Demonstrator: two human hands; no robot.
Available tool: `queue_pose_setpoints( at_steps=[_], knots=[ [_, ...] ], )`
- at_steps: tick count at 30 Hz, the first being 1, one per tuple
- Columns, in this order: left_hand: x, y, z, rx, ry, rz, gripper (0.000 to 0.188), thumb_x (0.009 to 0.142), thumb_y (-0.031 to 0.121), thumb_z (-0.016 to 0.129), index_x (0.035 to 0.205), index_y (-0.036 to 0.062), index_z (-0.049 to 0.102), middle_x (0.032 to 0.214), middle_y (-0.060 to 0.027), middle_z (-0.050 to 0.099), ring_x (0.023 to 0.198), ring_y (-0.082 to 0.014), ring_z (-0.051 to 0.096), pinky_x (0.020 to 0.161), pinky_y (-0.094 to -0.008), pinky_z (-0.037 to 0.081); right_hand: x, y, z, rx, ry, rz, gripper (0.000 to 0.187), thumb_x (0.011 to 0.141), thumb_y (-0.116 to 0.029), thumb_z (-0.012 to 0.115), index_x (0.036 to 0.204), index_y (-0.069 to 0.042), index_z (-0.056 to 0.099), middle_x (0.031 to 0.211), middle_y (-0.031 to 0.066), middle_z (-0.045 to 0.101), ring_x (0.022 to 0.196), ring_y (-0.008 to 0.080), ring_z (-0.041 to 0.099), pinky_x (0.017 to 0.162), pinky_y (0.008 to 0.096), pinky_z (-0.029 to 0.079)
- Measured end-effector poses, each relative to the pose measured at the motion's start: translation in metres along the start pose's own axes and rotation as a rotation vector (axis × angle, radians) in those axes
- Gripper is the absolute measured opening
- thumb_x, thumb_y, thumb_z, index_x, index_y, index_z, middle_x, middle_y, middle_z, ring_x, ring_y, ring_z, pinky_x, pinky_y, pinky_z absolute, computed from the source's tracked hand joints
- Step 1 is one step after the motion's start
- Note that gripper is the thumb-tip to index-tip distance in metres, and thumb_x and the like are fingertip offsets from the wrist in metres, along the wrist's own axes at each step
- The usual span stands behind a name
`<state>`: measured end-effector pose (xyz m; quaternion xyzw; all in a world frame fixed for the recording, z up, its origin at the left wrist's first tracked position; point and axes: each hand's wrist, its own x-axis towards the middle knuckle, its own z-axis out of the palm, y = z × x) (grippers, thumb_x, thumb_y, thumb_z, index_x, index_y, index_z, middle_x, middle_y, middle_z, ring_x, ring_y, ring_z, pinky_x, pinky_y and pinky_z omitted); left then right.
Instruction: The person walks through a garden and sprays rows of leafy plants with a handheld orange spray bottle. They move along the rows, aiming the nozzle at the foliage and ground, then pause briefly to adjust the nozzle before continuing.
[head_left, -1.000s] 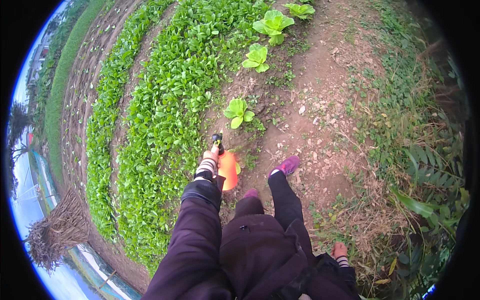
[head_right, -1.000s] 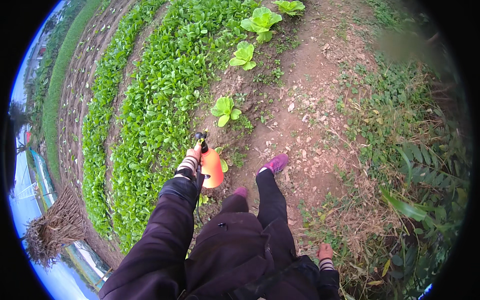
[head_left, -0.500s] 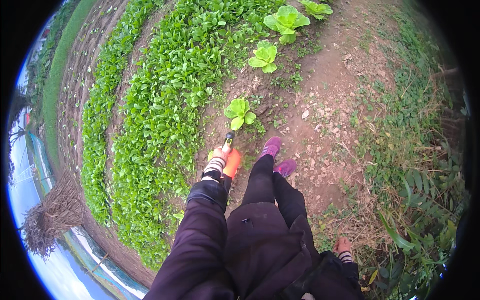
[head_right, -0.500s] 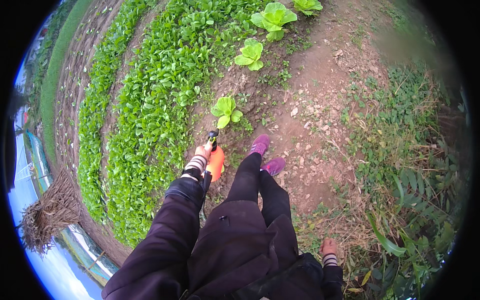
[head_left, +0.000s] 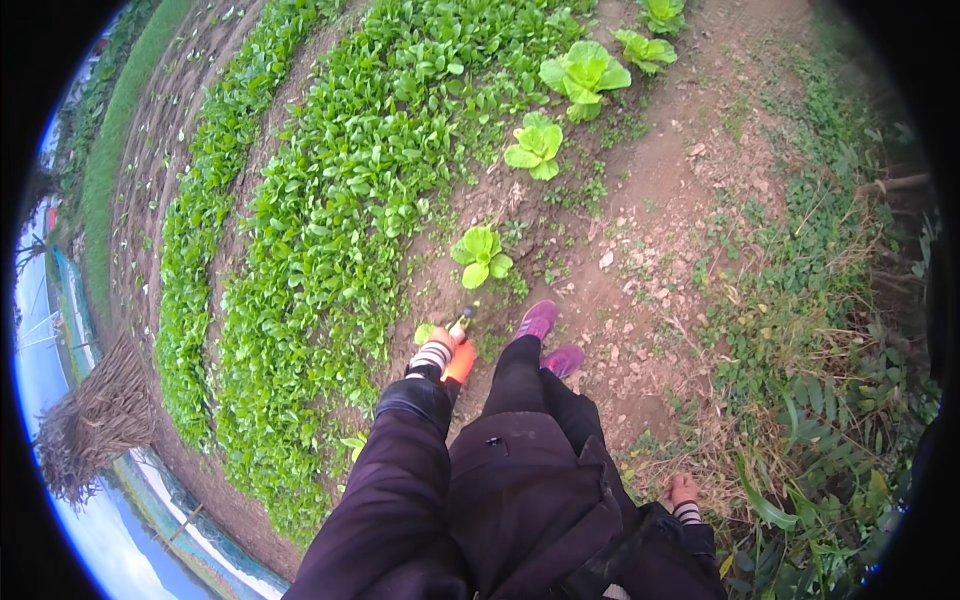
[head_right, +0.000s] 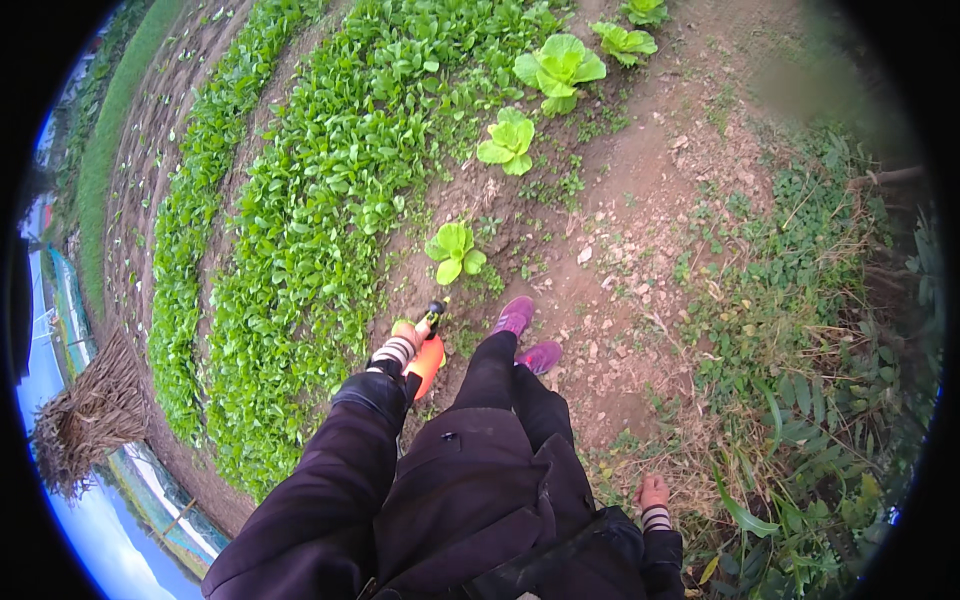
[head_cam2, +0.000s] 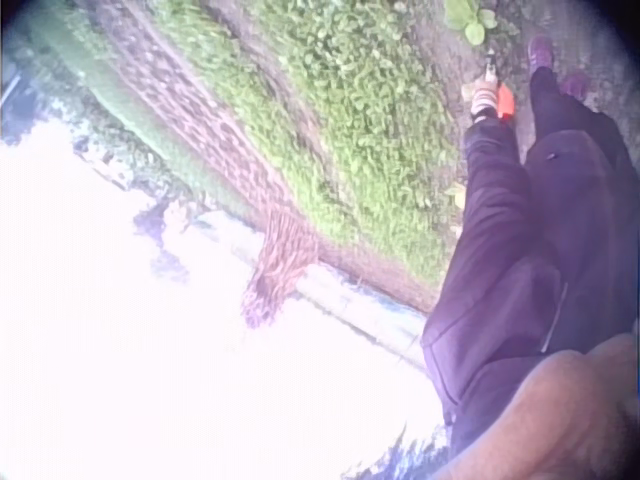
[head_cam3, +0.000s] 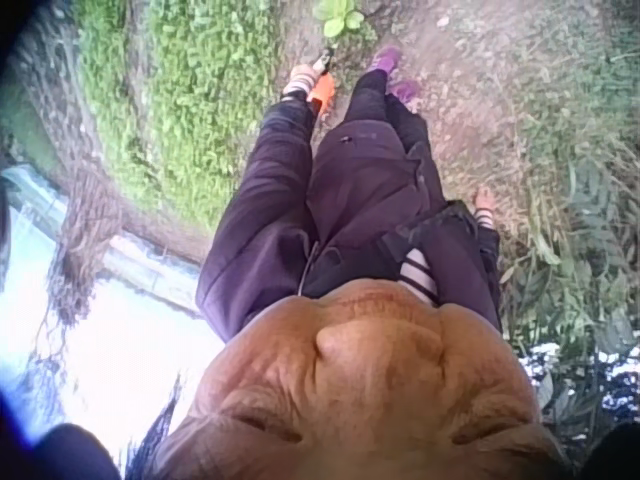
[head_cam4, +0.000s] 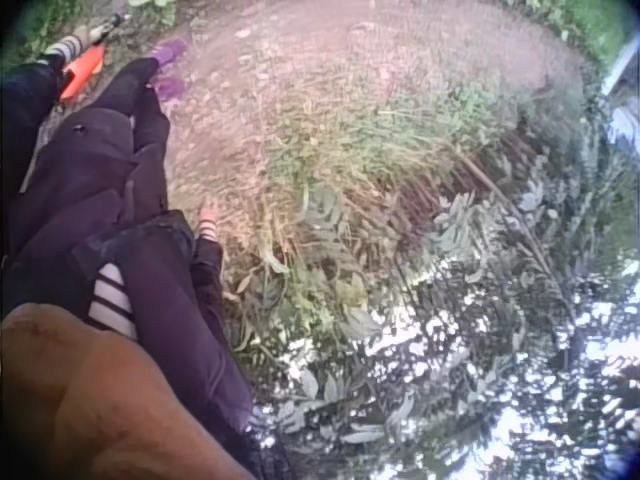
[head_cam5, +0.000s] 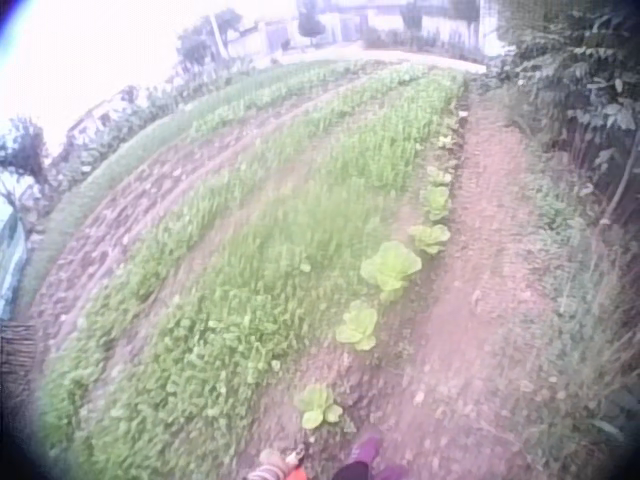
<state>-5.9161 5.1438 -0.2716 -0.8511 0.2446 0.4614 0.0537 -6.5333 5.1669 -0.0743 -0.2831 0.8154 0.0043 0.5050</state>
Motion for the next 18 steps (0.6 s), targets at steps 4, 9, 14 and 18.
queue_pose_setpoints(
  at_steps=[4, 9, 14, 18],
  knots=[
    [0.016, 0.021, -0.001, -0.110, 0.077, 0.056, 0.052, 0.076, 0.052, 0.049, 0.081, 0.0017, 0.061, 0.049, -0.0091, 0.052, 0.037, -0.0209, 0.050, 0.037, -0.0320, 0.039, 0.007, -0.032, -0.003, 0.058, 0.033, -0.057, 0.019, 0.087, -0.022, 0.043, 0.076, -0.006, 0.045, 0.051, 0.0058, 0.050, 0.035, 0.0134, 0.045, 0.032, 0.0266, 0.035],
    [0.043, 0.084, -0.033, -0.252, 0.019, 0.056, 0.050, 0.076, 0.052, 0.046, 0.089, 0.0073, 0.063, 0.083, -0.0216, 0.060, 0.085, -0.0359, 0.057, 0.075, -0.0404, 0.043, 0.012, -0.057, -0.003, 0.074, 0.036, 0.036, 0.022, 0.086, -0.023, 0.044, 0.074, -0.005, 0.047, 0.051, 0.0065, 0.051, 0.037, 0.0152, 0.047, 0.035, 0.0274, 0.038],
    [0.085, 0.158, -0.060, -0.299, 0.154, 0.346, 0.046, 0.078, 0.048, 0.051, 0.081, 0.0028, 0.060, 0.055, -0.0085, 0.051, 0.046, -0.0207, 0.048, 0.045, -0.0338, 0.036, 0.043, -0.073, -0.009, 0.035, 0.048, -0.056, 0.025, 0.087, -0.026, 0.045, 0.075, -0.004, 0.047, 0.052, 0.0069, 0.051, 0.039, 0.0141, 0.047, 0.037, 0.0266, 0.038],
    [0.124, 0.217, -0.071, -0.294, 0.213, 0.337, 0.039, 0.080, 0.041, 0.052, 0.079, 0.0034, 0.060, 0.054, -0.0060, 0.052, 0.040, -0.0162, 0.047, 0.041, -0.0327, 0.036, 0.085, -0.087, -0.014, 0.125, 0.087, -0.017, 0.023, 0.087, -0.025, 0.045, 0.073, -0.007, 0.044, 0.049, 0.0061, 0.049, 0.035, 0.0143, 0.046, 0.031, 0.0270, 0.036]
  ],
)
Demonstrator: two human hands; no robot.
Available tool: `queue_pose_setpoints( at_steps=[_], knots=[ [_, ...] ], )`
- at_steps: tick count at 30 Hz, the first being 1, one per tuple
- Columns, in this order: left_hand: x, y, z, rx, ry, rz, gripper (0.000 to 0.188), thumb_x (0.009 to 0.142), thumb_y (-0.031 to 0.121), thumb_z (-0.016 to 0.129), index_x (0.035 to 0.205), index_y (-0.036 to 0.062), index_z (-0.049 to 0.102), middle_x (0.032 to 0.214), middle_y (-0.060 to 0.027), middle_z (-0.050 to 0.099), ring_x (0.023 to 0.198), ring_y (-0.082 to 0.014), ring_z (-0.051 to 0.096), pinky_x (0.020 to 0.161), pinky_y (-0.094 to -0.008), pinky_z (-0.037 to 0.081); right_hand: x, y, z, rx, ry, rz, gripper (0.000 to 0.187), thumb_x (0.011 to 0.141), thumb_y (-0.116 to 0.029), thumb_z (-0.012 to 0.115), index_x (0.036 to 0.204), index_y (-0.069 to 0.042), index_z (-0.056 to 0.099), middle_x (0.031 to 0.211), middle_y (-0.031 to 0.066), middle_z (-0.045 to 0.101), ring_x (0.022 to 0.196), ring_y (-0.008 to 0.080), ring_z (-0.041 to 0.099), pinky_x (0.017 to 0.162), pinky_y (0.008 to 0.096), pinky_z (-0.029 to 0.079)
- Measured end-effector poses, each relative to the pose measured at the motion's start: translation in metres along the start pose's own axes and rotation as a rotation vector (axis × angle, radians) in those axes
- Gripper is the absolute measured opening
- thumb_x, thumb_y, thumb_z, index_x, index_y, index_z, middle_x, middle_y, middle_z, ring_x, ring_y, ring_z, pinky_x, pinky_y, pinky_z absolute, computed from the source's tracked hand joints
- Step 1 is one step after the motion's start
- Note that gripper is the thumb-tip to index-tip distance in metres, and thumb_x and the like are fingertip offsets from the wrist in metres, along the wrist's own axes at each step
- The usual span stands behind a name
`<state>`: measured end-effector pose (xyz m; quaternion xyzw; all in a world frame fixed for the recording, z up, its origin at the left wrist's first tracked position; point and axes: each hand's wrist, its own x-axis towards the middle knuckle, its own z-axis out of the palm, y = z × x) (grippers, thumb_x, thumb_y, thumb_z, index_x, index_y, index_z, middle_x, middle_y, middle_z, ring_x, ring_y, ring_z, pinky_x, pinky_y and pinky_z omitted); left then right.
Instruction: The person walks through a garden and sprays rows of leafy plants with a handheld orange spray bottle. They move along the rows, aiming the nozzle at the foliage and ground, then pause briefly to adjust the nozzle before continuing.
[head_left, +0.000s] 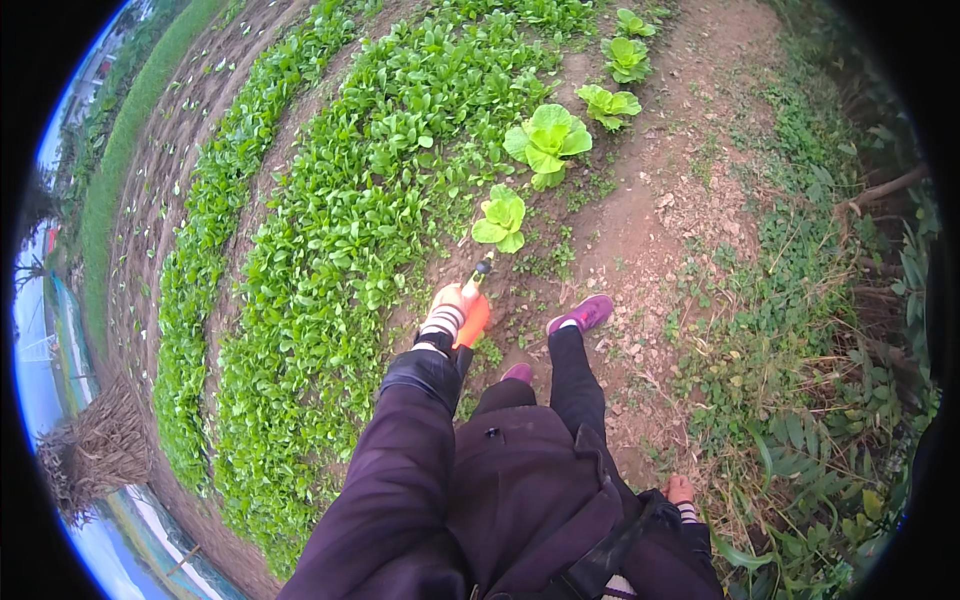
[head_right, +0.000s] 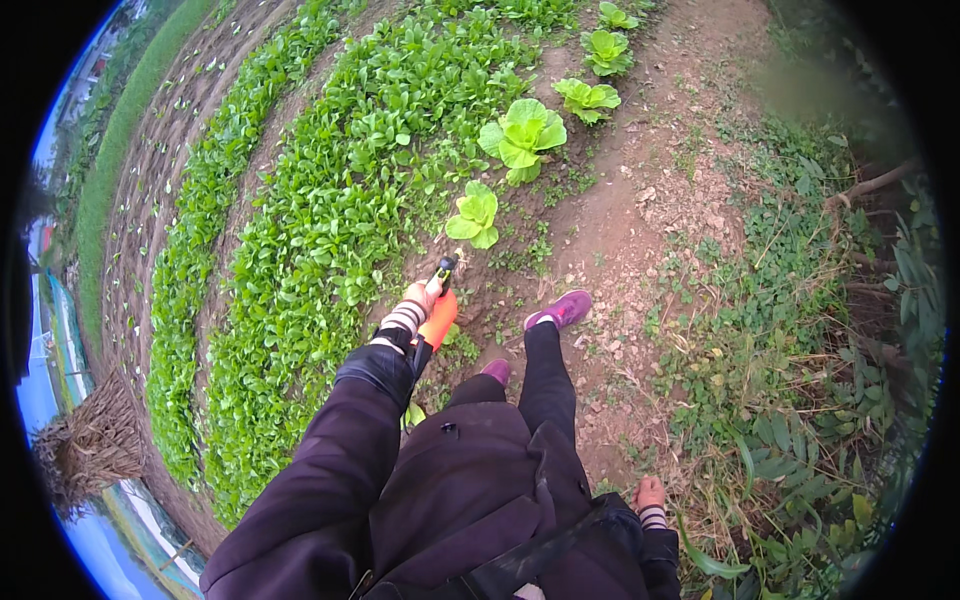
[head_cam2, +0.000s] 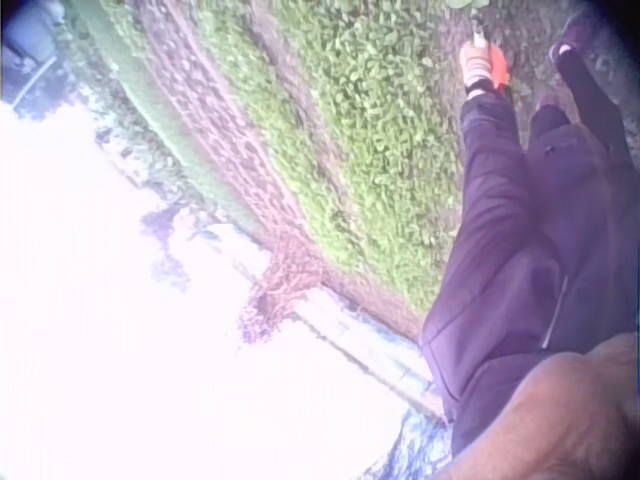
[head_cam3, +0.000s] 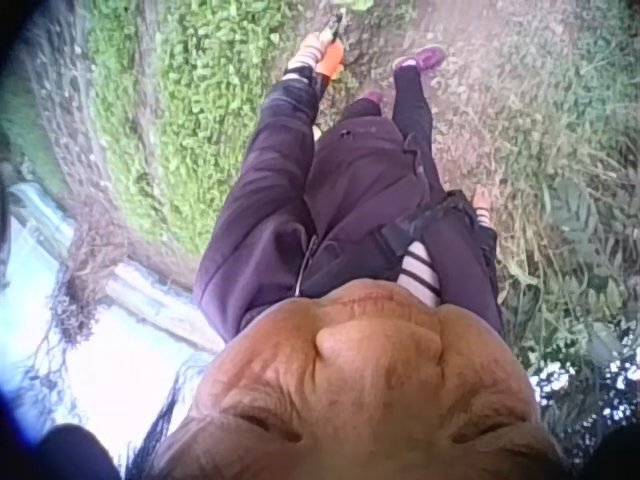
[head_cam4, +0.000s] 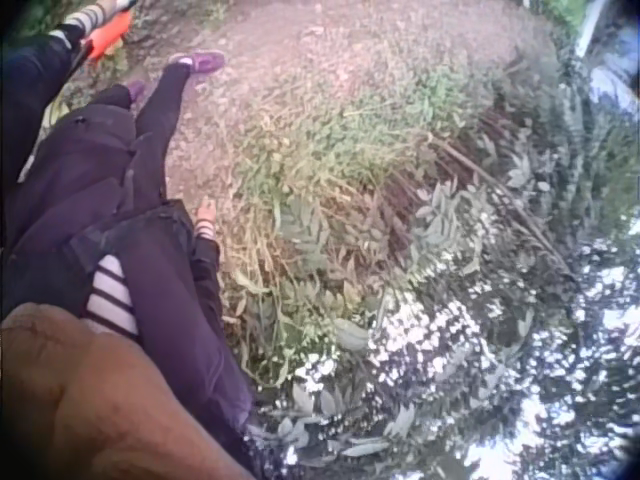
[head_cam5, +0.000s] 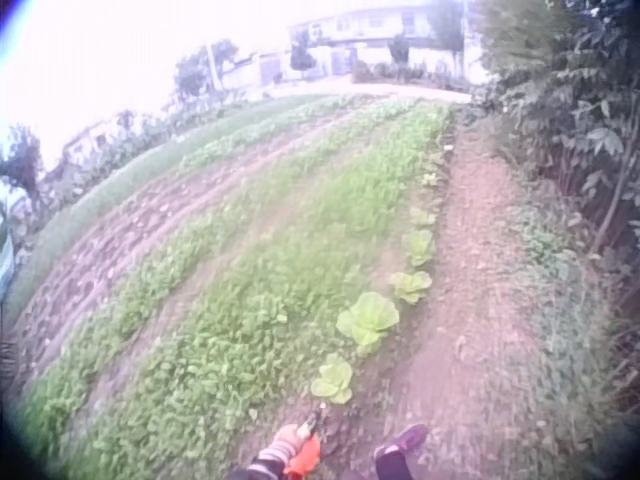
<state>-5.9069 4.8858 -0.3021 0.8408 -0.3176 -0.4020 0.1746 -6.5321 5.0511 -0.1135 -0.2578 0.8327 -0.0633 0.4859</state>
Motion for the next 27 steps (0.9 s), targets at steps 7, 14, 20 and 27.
queue_pose_setpoints(
  at_steps=[7, 14, 20, 27],
  knots=[
    [0.033, 0.056, 0.008, 0.214, -0.058, -0.092, 0.058, 0.070, 0.057, 0.052, 0.098, 0.0070, 0.060, 0.096, -0.0187, 0.059, 0.095, -0.0344, 0.054, 0.083, -0.0377, 0.041, 0.039, -0.040, -0.024, -0.069, -0.078, -0.028, 0.022, 0.087, -0.026, 0.045, 0.075, -0.007, 0.045, 0.050, 0.0060, 0.050, 0.037, 0.0131, 0.045, 0.031, 0.0268, 0.036],
    [0.035, 0.084, -0.008, -0.084, -0.090, -0.353, 0.051, 0.079, 0.048, 0.050, 0.076, -0.0023, 0.053, 0.044, -0.0091, 0.043, 0.032, -0.0201, 0.040, 0.031, -0.0343, 0.033, 0.065, -0.064, -0.050, 0.069, -0.050, 0.066, 0.017, 0.085, -0.020, 0.044, 0.075, -0.007, 0.046, 0.052, 0.0070, 0.049, 0.035, 0.0159, 0.046, 0.032, 0.0284, 0.037],
    [-0.004, 0.105, -0.018, -0.286, -0.095, -0.625, 0.051, 0.080, 0.050, 0.047, 0.067, 0.0004, 0.050, 0.043, -0.0069, 0.042, 0.031, -0.0189, 0.040, 0.031, -0.0333, 0.031, 0.080, -0.070, -0.055, 0.017, -0.063, 0.082, 0.017, 0.085, -0.019, 0.044, 0.074, -0.007, 0.045, 0.050, 0.0068, 0.049, 0.036, 0.0161, 0.047, 0.032, 0.0286, 0.037],
    [-0.023, 0.081, 0.000, -0.072, -0.107, -0.549, 0.052, 0.078, 0.051, 0.049, 0.061, 0.0018, 0.048, 0.045, -0.0073, 0.044, 0.034, -0.0195, 0.041, 0.033, -0.0335, 0.031, 0.085, -0.081, -0.049, -0.087, -0.101, 0.040, 0.023, 0.088, -0.025, 0.044, 0.072, -0.007, 0.043, 0.048, 0.0067, 0.049, 0.035, 0.0156, 0.046, 0.032, 0.0275, 0.037]
  ],
)
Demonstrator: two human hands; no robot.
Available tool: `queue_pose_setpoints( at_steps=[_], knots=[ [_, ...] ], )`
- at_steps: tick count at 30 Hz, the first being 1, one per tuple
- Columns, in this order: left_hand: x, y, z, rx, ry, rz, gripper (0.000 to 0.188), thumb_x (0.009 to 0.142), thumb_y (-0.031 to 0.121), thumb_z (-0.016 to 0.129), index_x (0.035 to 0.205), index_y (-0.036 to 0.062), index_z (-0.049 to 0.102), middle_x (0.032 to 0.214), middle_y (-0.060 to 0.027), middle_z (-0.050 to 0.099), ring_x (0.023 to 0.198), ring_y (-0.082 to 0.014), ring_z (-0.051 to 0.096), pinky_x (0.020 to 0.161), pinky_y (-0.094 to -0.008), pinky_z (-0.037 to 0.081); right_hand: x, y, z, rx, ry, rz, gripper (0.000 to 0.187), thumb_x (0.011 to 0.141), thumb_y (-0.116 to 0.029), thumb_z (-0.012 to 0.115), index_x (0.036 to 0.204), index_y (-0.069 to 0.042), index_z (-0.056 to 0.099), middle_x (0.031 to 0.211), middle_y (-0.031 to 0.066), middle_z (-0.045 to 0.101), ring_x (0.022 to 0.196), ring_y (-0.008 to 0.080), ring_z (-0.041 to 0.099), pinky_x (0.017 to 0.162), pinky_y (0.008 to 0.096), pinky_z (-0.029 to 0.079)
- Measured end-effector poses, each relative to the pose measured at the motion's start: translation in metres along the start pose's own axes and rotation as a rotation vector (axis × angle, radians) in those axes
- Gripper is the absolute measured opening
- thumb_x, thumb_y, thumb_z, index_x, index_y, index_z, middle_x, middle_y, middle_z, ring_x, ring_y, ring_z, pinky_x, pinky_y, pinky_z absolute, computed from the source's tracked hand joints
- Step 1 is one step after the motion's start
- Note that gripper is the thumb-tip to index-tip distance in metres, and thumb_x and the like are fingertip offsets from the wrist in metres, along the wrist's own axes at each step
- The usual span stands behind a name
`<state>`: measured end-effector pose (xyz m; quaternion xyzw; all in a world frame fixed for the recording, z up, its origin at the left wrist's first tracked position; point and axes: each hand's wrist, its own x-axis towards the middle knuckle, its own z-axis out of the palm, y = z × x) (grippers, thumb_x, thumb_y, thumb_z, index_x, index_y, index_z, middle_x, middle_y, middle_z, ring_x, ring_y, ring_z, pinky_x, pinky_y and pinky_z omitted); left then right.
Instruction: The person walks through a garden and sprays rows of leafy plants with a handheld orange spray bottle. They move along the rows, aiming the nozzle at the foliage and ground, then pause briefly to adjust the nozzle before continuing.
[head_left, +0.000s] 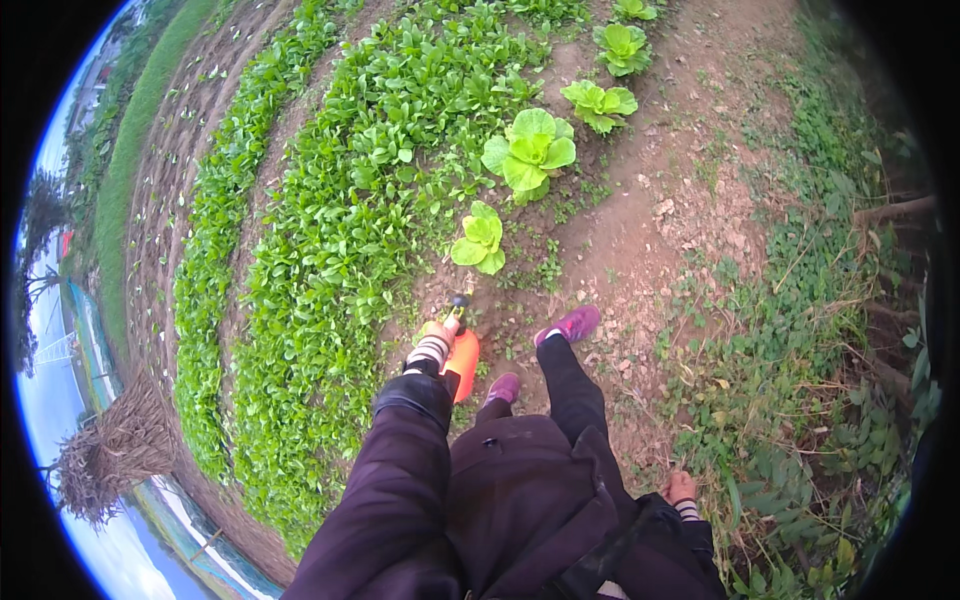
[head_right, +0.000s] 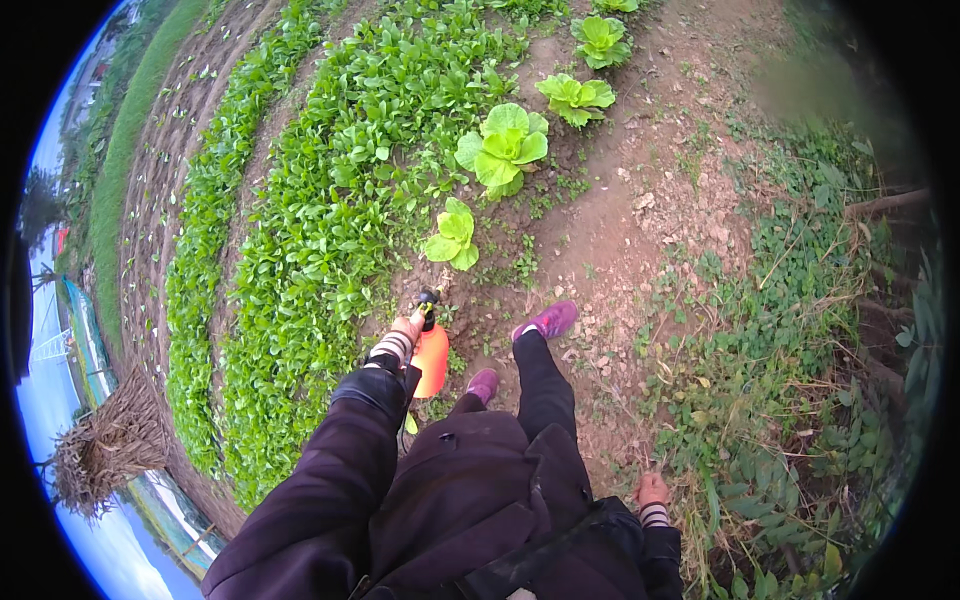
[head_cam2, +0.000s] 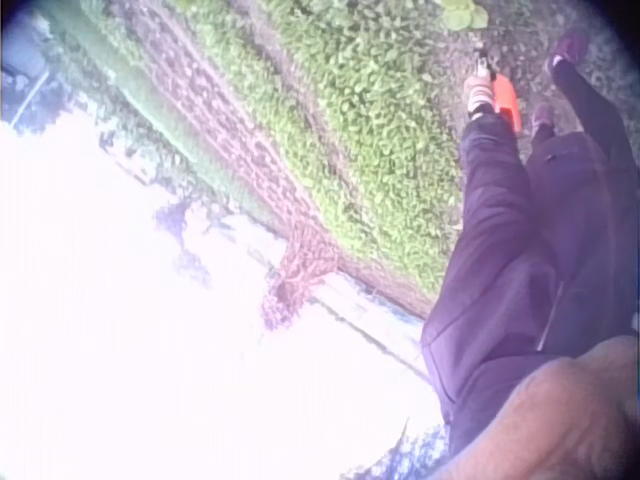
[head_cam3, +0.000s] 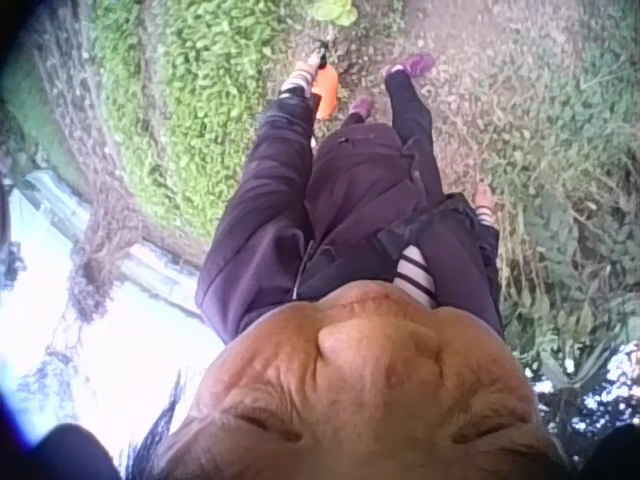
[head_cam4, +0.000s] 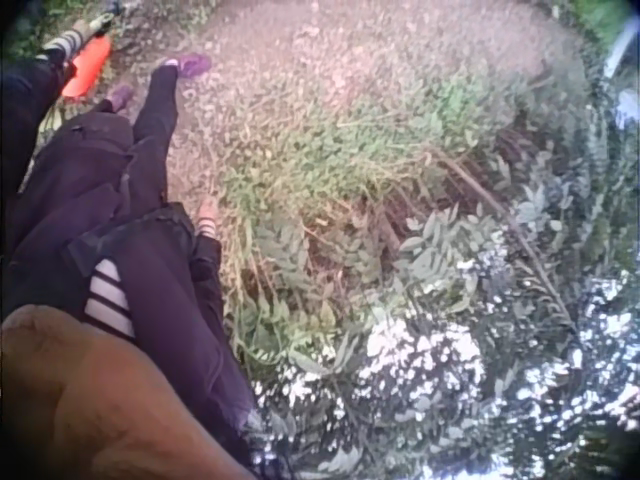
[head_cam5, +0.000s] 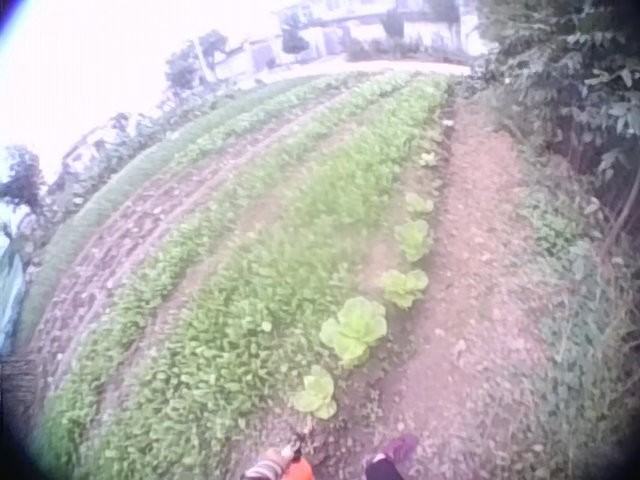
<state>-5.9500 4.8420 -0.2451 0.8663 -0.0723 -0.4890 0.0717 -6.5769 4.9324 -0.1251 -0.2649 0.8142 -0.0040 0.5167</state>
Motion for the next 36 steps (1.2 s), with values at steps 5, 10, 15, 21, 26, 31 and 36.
queue_pose_setpoints(
  at_steps=[5, 10, 15, 21, 26, 31, 36],
  knots=[
    [-0.008, 0.005, -0.012, -0.173, -0.016, -0.013, 0.051, 0.080, 0.049, 0.047, 0.062, 0.0011, 0.048, 0.043, -0.0071, 0.042, 0.033, -0.0194, 0.040, 0.033, -0.0336, 0.031, 0.002, -0.016, 0.009, 0.109, -0.045, -0.054, 0.027, 0.088, -0.027, 0.045, 0.070, -0.007, 0.043, 0.049, 0.0063, 0.049, 0.035, 0.0153, 0.045, 0.033, 0.0276, 0.037],
    [-0.001, 0.042, -0.016, -0.009, -0.037, 0.108, 0.052, 0.075, 0.051, 0.053, 0.081, -0.0008, 0.059, 0.061, -0.0162, 0.056, 0.060, -0.0309, 0.058, 0.054, -0.0406, 0.044, 0.001, -0.040, 0.013, 0.017, -0.021, 0.016, 0.023, 0.087, -0.024, 0.045, 0.073, -0.006, 0.046, 0.051, 0.0057, 0.050, 0.037, 0.0136, 0.046, 0.034, 0.0262, 0.036],
    [0.034, 0.095, -0.006, 0.010, 0.061, 0.464, 0.049, 0.078, 0.050, 0.051, 0.071, 0.0014, 0.052, 0.044, -0.0046, 0.042, 0.032, -0.0164, 0.038, 0.032, -0.0313, 0.029, 0.005, -0.056, -0.003, 0.055, 0.012, -0.016, 0.024, 0.088, -0.024, 0.045, 0.072, -0.005, 0.046, 0.051, 0.0061, 0.050, 0.039, 0.0138, 0.047, 0.036, 0.0272, 0.038],
    [0.021, 0.174, -0.001, 0.198, -0.013, 0.427, 0.053, 0.078, 0.052, 0.050, 0.064, -0.0001, 0.051, 0.044, -0.0071, 0.044, 0.033, -0.0195, 0.041, 0.033, -0.0334, 0.031, 0.009, -0.053, -0.028, 0.256, 0.026, -0.021, 0.022, 0.089, -0.025, 0.042, 0.078, -0.006, 0.043, 0.051, 0.0045, 0.048, 0.033, 0.0130, 0.043, 0.030, 0.0267, 0.034],
    [0.007, 0.213, -0.005, 0.089, 0.010, 0.194, 0.051, 0.078, 0.051, 0.047, 0.062, 0.0021, 0.048, 0.047, -0.0066, 0.042, 0.035, -0.0193, 0.038, 0.034, -0.0334, 0.029, 0.005, -0.051, -0.039, 0.174, 0.056, -0.040, 0.022, 0.089, -0.024, 0.042, 0.078, -0.005, 0.043, 0.049, 0.0050, 0.048, 0.034, 0.0134, 0.043, 0.031, 0.0264, 0.034],
    [-0.004, 0.229, -0.021, -0.052, -0.046, 0.065, 0.052, 0.077, 0.051, 0.049, 0.064, 0.0008, 0.049, 0.045, -0.0079, 0.043, 0.034, -0.0202, 0.041, 0.034, -0.0338, 0.031, 0.008, -0.056, -0.038, 0.106, 0.076, -0.050, 0.029, 0.087, -0.028, 0.043, 0.072, -0.004, 0.046, 0.049, 0.0061, 0.049, 0.036, 0.0151, 0.045, 0.034, 0.0280, 0.038],
    [0.006, 0.260, -0.017, -0.083, 0.011, 0.080, 0.054, 0.078, 0.053, 0.049, 0.066, 0.0004, 0.049, 0.045, -0.0083, 0.042, 0.034, -0.0207, 0.040, 0.032, -0.0356, 0.031, 0.024, -0.072, -0.046, 0.094, 0.087, -0.017, 0.025, 0.087, -0.024, 0.044, 0.072, -0.004, 0.045, 0.050, 0.0065, 0.050, 0.035, 0.0148, 0.045, 0.034, 0.0280, 0.038]
  ],
)
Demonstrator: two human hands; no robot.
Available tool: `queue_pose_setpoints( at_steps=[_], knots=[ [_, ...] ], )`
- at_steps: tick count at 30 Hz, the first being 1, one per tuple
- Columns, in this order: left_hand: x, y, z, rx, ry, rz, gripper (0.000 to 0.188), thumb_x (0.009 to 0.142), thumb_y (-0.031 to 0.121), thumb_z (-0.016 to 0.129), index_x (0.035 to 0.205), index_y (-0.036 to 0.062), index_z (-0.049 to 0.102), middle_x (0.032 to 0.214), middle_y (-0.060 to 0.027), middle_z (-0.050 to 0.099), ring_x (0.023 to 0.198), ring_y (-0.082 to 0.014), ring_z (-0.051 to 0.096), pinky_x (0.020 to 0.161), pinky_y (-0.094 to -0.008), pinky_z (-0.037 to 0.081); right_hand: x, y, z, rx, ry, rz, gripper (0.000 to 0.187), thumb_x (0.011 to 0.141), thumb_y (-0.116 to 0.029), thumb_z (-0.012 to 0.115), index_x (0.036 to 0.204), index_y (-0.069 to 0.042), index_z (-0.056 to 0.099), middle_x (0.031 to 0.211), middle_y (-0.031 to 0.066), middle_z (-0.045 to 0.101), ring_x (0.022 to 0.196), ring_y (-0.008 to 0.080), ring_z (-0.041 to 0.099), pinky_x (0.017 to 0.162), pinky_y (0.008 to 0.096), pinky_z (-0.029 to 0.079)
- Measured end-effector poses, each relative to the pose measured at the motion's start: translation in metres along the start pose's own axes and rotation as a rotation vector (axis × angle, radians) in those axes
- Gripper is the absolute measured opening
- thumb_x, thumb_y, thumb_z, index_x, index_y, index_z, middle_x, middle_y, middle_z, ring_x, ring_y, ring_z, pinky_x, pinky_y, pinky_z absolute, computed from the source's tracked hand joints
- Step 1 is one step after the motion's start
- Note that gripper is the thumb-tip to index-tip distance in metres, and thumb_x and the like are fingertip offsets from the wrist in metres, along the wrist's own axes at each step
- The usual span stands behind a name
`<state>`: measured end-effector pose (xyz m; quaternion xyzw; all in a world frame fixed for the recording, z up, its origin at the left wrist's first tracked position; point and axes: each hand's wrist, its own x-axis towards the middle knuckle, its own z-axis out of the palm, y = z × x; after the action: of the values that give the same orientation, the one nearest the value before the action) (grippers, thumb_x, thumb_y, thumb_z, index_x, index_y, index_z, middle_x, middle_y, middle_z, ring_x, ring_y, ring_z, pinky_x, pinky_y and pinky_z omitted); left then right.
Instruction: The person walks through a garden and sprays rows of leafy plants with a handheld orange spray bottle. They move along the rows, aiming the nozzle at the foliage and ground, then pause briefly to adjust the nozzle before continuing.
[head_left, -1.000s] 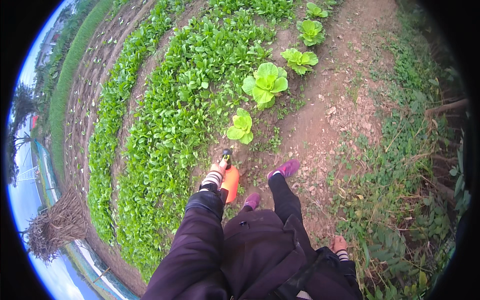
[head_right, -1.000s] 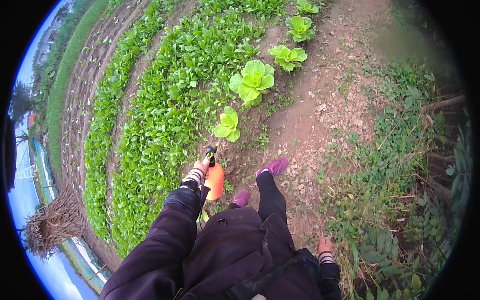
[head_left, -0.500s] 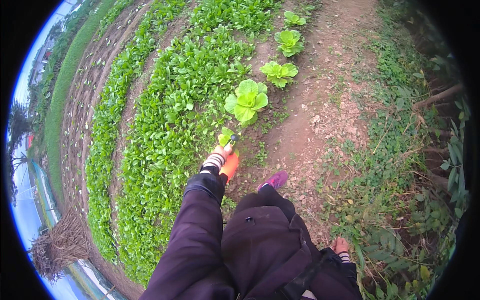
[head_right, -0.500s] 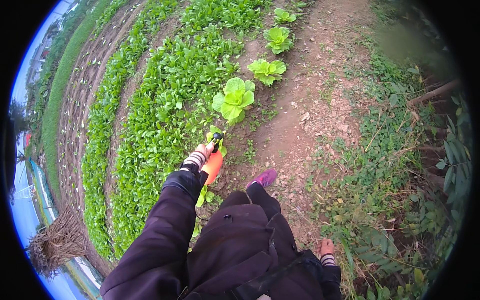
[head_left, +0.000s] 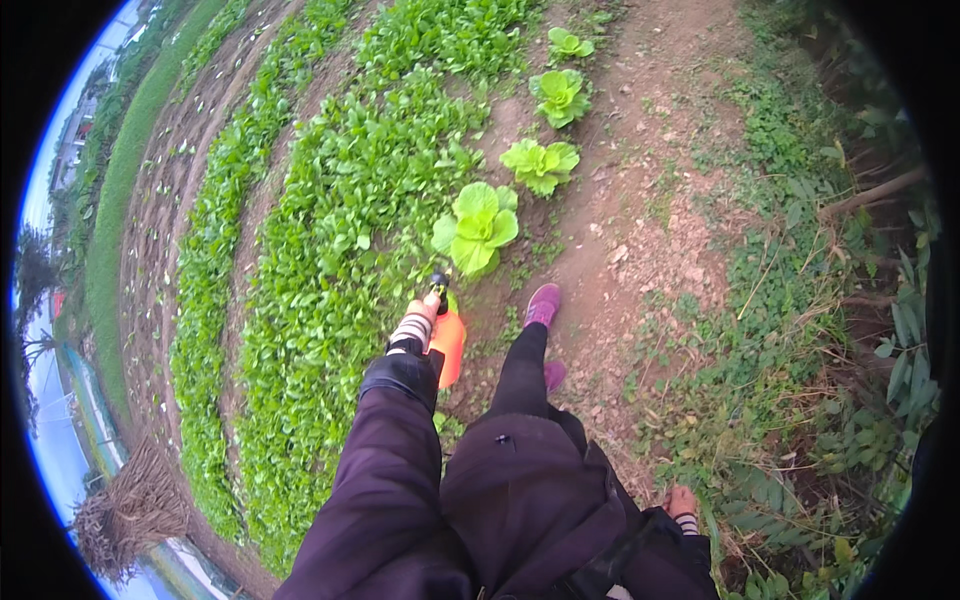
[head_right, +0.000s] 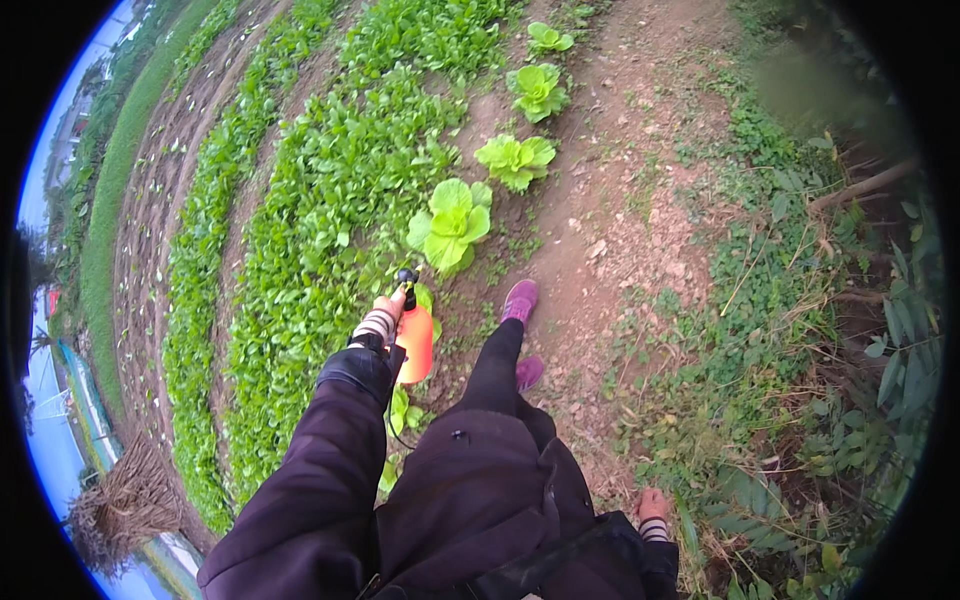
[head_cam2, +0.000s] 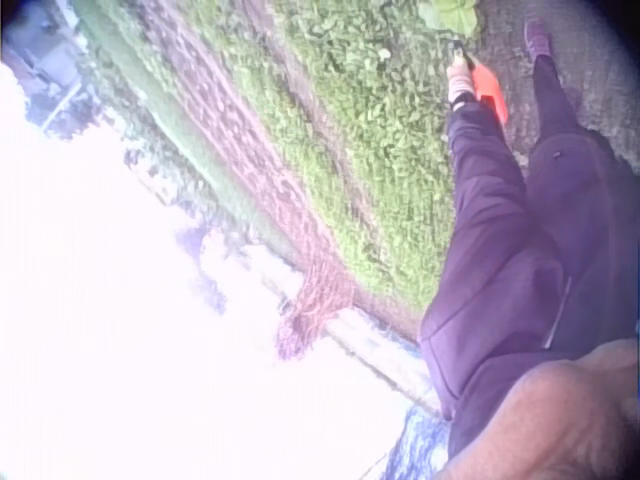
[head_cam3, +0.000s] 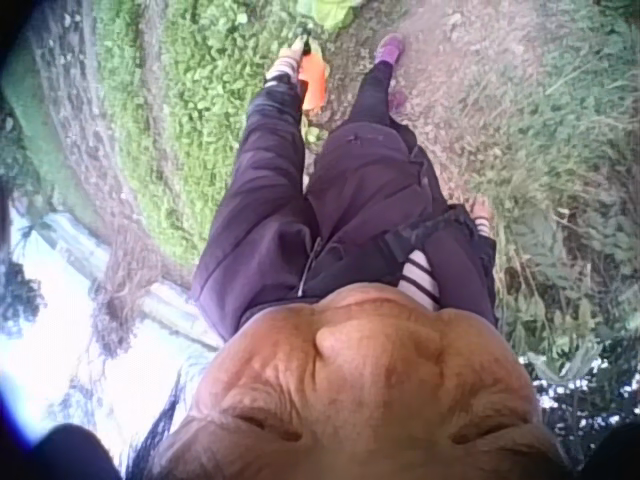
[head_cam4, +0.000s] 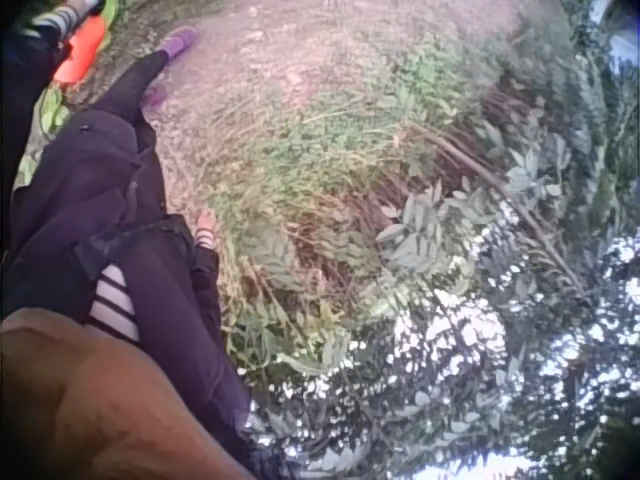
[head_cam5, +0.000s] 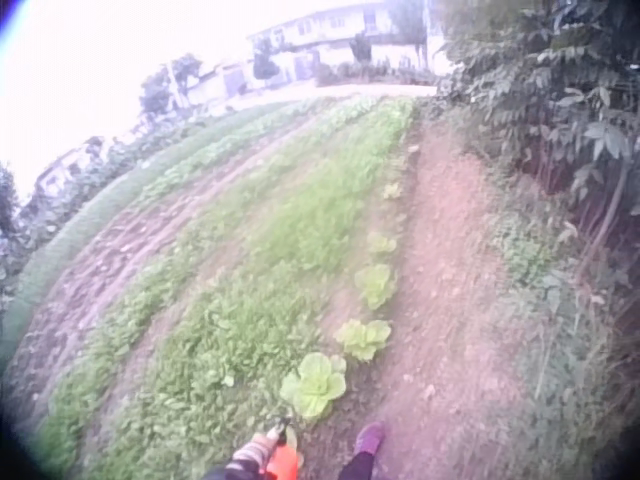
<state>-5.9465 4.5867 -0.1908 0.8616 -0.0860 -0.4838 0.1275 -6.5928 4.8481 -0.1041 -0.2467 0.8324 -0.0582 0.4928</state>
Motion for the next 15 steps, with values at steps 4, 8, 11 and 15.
queue_pose_setpoints(
  at_steps=[4, 8, 11, 15],
  knots=[
    [0.022, 0.021, 0.013, -0.011, -0.041, 0.094, 0.054, 0.078, 0.053, 0.048, 0.069, -0.0001, 0.049, 0.043, -0.0072, 0.043, 0.032, -0.0195, 0.040, 0.032, -0.0335, 0.032, 0.008, -0.023, -0.019, 0.019, 0.030, 0.011, 0.021, 0.087, -0.021, 0.045, 0.074, -0.005, 0.047, 0.052, 0.0064, 0.051, 0.035, 0.0146, 0.044, 0.034, 0.0276, 0.038],
    [0.044, 0.050, 0.018, -0.104, -0.046, 0.012, 0.053, 0.077, 0.051, 0.049, 0.068, -0.0007, 0.055, 0.046, -0.0094, 0.048, 0.036, -0.0204, 0.047, 0.036, -0.0342, 0.035, 0.017, -0.059, -0.022, 0.043, 0.031, 0.023, 0.021, 0.087, -0.022, 0.045, 0.074, -0.005, 0.046, 0.051, 0.0068, 0.050, 0.036, 0.0154, 0.045, 0.034, 0.0281, 0.038],
    [0.058, 0.067, 0.037, 0.081, -0.053, 0.149, 0.052, 0.079, 0.052, 0.048, 0.068, 0.0019, 0.050, 0.044, -0.0038, 0.042, 0.033, -0.0170, 0.038, 0.032, -0.0308, 0.030, 0.027, -0.086, -0.022, 0.055, -0.012, 0.020, 0.024, 0.087, -0.025, 0.045, 0.074, -0.005, 0.043, 0.050, 0.0064, 0.050, 0.036, 0.0138, 0.047, 0.033, 0.0264, 0.036],
    [0.073, 0.072, 0.052, 0.208, -0.062, 0.177, 0.052, 0.076, 0.052, 0.051, 0.079, 0.0000, 0.056, 0.062, -0.0124, 0.053, 0.054, -0.0253, 0.050, 0.048, -0.0350, 0.037, 0.036, -0.113, -0.019, 0.077, -0.023, 0.010, 0.022, 0.087, -0.024, 0.045, 0.075, -0.005, 0.043, 0.049, 0.0063, 0.049, 0.036, 0.0141, 0.046, 0.032, 0.0267, 0.035]
  ],
)
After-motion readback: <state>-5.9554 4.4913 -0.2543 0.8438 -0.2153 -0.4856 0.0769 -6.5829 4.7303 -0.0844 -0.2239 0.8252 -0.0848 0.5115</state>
